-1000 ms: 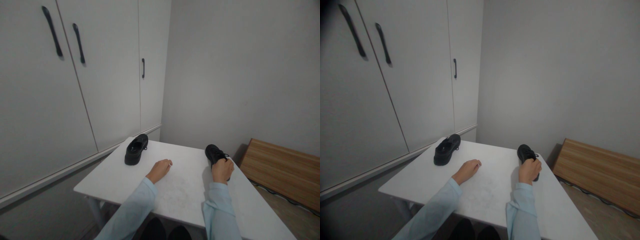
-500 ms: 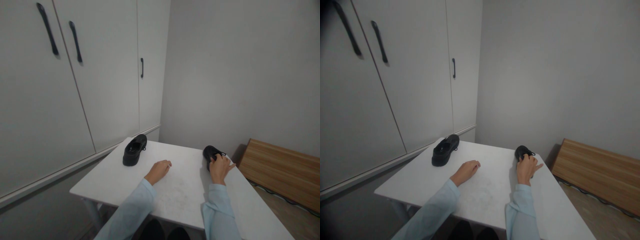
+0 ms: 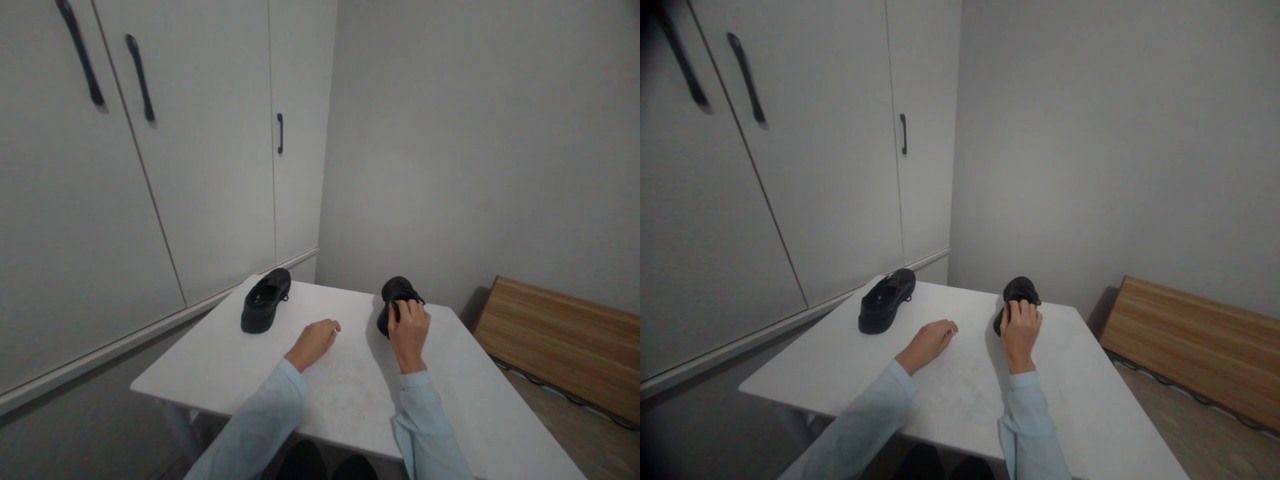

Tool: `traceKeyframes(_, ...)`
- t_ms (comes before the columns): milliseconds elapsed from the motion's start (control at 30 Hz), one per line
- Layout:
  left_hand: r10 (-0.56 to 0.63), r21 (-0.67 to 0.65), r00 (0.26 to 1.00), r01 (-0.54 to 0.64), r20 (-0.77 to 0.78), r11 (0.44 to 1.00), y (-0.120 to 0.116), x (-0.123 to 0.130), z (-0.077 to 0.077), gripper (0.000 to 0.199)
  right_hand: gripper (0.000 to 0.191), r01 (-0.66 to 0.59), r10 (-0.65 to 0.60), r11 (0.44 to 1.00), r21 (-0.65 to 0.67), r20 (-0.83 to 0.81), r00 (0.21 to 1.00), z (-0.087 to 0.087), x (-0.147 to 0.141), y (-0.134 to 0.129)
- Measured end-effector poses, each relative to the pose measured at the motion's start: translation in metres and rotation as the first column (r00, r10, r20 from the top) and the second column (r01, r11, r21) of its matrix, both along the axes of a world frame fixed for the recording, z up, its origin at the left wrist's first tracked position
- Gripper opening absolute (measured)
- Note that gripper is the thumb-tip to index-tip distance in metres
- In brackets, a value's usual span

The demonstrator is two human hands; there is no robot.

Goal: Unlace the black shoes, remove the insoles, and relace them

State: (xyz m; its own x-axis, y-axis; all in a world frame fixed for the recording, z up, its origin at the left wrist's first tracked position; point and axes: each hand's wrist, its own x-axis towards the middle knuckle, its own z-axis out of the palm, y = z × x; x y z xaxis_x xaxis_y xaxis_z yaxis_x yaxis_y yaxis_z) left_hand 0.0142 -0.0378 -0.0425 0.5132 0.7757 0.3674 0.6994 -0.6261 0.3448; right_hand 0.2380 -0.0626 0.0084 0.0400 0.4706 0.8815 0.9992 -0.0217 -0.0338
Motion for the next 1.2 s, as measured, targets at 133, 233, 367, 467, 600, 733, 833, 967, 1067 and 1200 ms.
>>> traceKeyframes(133,0.052,0.011,0.999,-0.052,-0.009,0.999,-0.002,0.002,0.004,0.024,0.015,-0.108,0.115,0.99,-0.086,0.08,0.99,0.0,-0.02,-0.004)
traceKeyframes(233,0.085,0.027,0.996,-0.085,-0.002,0.996,-0.002,0.003,0.005,0.024,0.013,-0.175,0.188,0.974,-0.141,0.089,0.978,-0.003,-0.034,-0.007)
traceKeyframes(367,0.09,0.039,0.996,-0.09,0.01,0.995,-0.004,0.004,0.008,0.024,0.012,-0.236,0.256,0.953,-0.19,0.085,0.963,-0.008,-0.05,-0.011)
traceKeyframes(467,0.095,0.044,0.995,-0.096,0.008,0.994,-0.005,0.004,0.009,0.024,0.013,-0.29,0.312,0.935,-0.203,0.088,0.946,-0.012,-0.058,-0.014)
traceKeyframes(600,0.106,0.063,0.994,-0.106,0.009,0.992,-0.004,0.005,0.01,0.022,0.013,-0.339,0.366,0.916,-0.215,0.102,0.925,-0.015,-0.065,-0.017)
traceKeyframes(733,0.096,0.068,0.995,-0.099,0.037,0.993,-0.003,0.005,0.01,0.023,0.014,-0.374,0.407,0.9,-0.224,0.126,0.905,-0.016,-0.07,-0.021)
traceKeyframes(833,0.056,0.056,0.996,-0.06,0.076,0.997,-0.003,0.006,0.011,0.026,0.015,-0.387,0.426,0.891,-0.238,0.144,0.893,-0.015,-0.071,-0.024)
traceKeyframes(967,-0.003,0.048,0.99,-0.003,0.138,0.999,-0.003,0.007,0.011,0.03,0.014,-0.399,0.442,0.884,-0.243,0.156,0.883,-0.015,-0.069,-0.025)
traceKeyframes(1067,-0.015,0.055,0.975,0.003,0.22,0.998,-0.003,0.008,0.01,0.034,0.016,-0.43,0.476,0.867,-0.252,0.166,0.864,-0.017,-0.067,-0.024)
traceKeyframes(1200,-0.037,0.033,0.96,0.029,0.278,0.999,-0.003,0.01,0.011,0.039,0.016,-0.529,0.585,0.794,-0.299,0.142,0.798,-0.016,-0.064,-0.022)
